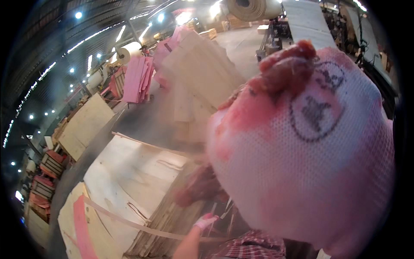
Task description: The person picks up thin wood veneer sheets and places them onto a moving conveyor line, using a thin wood strip to help position and separate the materials.
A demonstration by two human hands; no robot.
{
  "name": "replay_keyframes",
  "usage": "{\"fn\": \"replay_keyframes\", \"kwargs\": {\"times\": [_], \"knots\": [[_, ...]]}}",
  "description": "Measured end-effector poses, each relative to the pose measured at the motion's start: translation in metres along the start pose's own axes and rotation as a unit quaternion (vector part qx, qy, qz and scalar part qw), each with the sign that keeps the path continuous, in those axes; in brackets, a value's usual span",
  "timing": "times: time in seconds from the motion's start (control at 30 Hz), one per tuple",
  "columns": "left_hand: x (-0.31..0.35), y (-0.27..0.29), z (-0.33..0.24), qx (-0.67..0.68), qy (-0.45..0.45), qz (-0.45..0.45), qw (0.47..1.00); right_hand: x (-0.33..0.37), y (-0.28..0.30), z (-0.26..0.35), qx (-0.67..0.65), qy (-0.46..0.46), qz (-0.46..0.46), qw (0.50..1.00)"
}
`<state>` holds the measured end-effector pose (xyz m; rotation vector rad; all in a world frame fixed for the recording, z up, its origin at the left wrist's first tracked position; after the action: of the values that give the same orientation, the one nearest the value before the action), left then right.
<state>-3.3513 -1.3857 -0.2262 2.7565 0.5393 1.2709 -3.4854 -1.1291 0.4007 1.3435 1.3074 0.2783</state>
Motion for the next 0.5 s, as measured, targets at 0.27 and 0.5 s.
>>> {"fn": "replay_keyframes", "kwargs": {"times": [0.27,0.5], "knots": [[-0.114,-0.014,0.025,0.032,0.179,0.083,0.98,-0.132,-0.117,-0.129,0.016,0.031,-0.011,0.999],[-0.212,0.002,-0.087,0.089,0.235,0.079,0.965,-0.243,-0.224,-0.208,-0.03,0.039,-0.028,0.998]]}}
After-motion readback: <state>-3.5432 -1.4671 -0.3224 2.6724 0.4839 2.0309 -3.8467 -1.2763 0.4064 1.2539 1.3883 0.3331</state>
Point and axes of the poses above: each hand's wrist, its own x-axis away from the middle knuckle, its own y-axis out of the back of the hand, z = x × y, the point moved 5 cm from there along -x, towards the middle knuckle, and after that the axes turned 7 degrees about y, right-handed, at the moved point
